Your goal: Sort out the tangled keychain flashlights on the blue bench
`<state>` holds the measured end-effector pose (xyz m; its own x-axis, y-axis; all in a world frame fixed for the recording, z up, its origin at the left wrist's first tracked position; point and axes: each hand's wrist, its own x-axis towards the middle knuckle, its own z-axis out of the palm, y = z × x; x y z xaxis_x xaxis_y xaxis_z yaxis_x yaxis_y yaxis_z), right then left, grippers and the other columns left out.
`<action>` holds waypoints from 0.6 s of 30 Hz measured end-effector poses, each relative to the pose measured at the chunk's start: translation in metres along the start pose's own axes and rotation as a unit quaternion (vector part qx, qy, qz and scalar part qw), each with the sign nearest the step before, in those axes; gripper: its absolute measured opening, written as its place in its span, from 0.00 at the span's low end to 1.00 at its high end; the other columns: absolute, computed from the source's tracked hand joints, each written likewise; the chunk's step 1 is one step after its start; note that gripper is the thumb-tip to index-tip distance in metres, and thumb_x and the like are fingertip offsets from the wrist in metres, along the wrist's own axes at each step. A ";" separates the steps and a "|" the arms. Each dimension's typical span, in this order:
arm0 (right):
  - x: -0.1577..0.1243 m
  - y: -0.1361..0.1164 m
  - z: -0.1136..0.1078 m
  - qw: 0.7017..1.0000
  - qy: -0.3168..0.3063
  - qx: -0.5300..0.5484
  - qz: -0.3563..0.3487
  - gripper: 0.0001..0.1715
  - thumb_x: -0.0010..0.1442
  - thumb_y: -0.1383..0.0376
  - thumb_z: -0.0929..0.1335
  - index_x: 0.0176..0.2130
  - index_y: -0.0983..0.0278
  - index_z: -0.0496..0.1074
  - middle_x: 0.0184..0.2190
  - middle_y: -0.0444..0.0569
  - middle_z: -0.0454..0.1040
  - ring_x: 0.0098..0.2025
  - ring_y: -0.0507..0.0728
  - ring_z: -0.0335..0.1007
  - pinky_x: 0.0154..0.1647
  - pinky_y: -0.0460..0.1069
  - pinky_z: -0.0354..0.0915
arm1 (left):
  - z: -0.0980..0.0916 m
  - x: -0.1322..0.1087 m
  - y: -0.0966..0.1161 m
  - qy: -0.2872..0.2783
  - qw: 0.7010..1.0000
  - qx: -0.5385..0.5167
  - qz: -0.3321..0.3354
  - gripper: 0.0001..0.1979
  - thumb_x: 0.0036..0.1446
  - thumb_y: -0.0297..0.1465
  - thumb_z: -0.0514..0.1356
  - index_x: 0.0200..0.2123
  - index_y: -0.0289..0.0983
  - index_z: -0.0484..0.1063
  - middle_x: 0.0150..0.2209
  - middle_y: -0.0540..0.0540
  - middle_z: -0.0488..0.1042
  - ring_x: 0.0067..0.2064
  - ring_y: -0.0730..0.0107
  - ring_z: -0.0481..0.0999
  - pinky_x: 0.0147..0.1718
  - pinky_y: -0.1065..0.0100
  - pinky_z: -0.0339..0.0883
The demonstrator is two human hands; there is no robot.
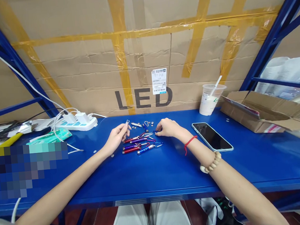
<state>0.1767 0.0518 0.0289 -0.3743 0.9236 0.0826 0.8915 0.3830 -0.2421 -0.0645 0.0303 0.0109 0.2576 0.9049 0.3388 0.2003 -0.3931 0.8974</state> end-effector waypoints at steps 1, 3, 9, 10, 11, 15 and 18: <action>0.000 0.000 0.000 1.000 -0.004 0.011 -0.008 0.10 0.50 0.62 0.70 0.34 0.61 0.79 0.33 0.48 0.79 0.33 0.56 0.74 0.28 0.46 0.64 | 0.000 0.000 0.000 0.004 1.000 -0.005 -0.005 0.19 0.59 0.45 0.49 0.30 0.34 0.66 0.22 0.52 0.64 0.21 0.80 0.58 0.19 0.76 0.53; 0.000 0.002 -0.001 0.999 -0.018 0.034 -0.019 0.10 0.49 0.63 0.70 0.34 0.62 0.79 0.32 0.48 0.79 0.33 0.56 0.75 0.30 0.46 0.65 | -0.001 0.001 0.001 0.016 1.000 -0.009 -0.012 0.20 0.60 0.46 0.49 0.27 0.35 0.64 0.22 0.52 0.65 0.21 0.80 0.58 0.19 0.76 0.52; 0.008 0.007 0.002 0.998 0.042 0.042 -0.034 0.14 0.57 0.61 0.66 0.40 0.62 0.77 0.36 0.49 0.79 0.37 0.56 0.74 0.37 0.48 0.67 | -0.006 0.006 -0.003 0.064 0.997 -0.017 -0.027 0.22 0.60 0.47 0.46 0.25 0.35 0.60 0.22 0.51 0.65 0.22 0.79 0.58 0.19 0.76 0.51; 0.012 0.006 0.004 0.996 0.074 0.031 -0.037 0.14 0.59 0.63 0.65 0.42 0.62 0.76 0.40 0.49 0.78 0.40 0.56 0.73 0.40 0.48 0.67 | -0.007 0.007 -0.003 0.067 0.997 -0.021 -0.030 0.22 0.60 0.47 0.46 0.25 0.36 0.60 0.22 0.51 0.66 0.22 0.79 0.58 0.19 0.76 0.51; 0.018 0.004 0.007 0.995 0.094 0.022 -0.039 0.15 0.60 0.65 0.63 0.44 0.62 0.75 0.43 0.49 0.76 0.43 0.56 0.72 0.43 0.48 0.66 | -0.007 0.007 -0.004 0.067 0.997 -0.025 -0.033 0.22 0.60 0.47 0.46 0.25 0.36 0.60 0.22 0.51 0.66 0.22 0.79 0.58 0.19 0.76 0.51; 0.051 -0.008 0.017 0.997 0.077 0.018 0.004 0.18 0.61 0.62 0.64 0.49 0.64 0.72 0.49 0.54 0.73 0.50 0.58 0.69 0.49 0.49 0.63 | -0.007 0.007 -0.002 0.051 0.997 -0.040 -0.036 0.22 0.59 0.49 0.47 0.26 0.36 0.59 0.21 0.52 0.66 0.21 0.78 0.58 0.19 0.75 0.51; 0.074 -0.015 0.019 0.998 0.045 0.031 0.042 0.18 0.57 0.59 0.67 0.42 0.69 0.77 0.38 0.56 0.78 0.40 0.58 0.74 0.41 0.47 0.67 | -0.007 0.005 0.002 0.033 0.997 -0.056 -0.033 0.22 0.57 0.50 0.48 0.25 0.37 0.58 0.20 0.52 0.65 0.21 0.78 0.58 0.19 0.75 0.50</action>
<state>0.1313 0.1139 0.0205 -0.2716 0.9514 0.1450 0.9007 0.3043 -0.3101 -0.0690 0.0354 0.0163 0.1842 0.9385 0.2920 0.1067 -0.3145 0.9433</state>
